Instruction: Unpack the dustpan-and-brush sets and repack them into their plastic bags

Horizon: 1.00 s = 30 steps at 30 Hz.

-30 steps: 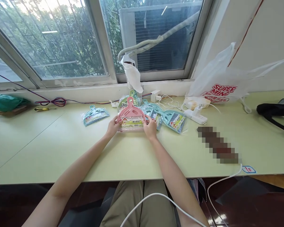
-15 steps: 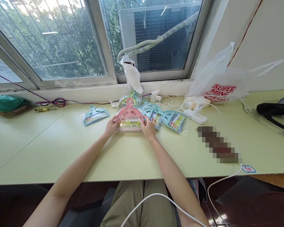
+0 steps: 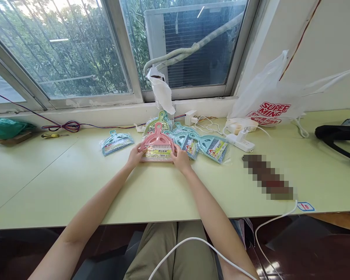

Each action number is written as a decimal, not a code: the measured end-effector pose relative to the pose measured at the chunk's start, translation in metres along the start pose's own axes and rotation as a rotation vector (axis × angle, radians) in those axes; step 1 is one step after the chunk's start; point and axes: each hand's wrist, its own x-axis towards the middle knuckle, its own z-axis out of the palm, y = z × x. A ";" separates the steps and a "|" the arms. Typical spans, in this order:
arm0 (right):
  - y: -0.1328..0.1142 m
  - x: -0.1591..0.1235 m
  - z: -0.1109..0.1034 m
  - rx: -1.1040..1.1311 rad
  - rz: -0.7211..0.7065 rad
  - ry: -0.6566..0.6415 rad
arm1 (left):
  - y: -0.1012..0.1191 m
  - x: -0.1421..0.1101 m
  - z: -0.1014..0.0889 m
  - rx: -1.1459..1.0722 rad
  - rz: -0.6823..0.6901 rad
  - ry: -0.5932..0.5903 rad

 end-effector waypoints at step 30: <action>-0.004 -0.002 -0.003 -0.103 0.026 -0.040 | 0.015 -0.006 -0.005 0.077 -0.013 -0.019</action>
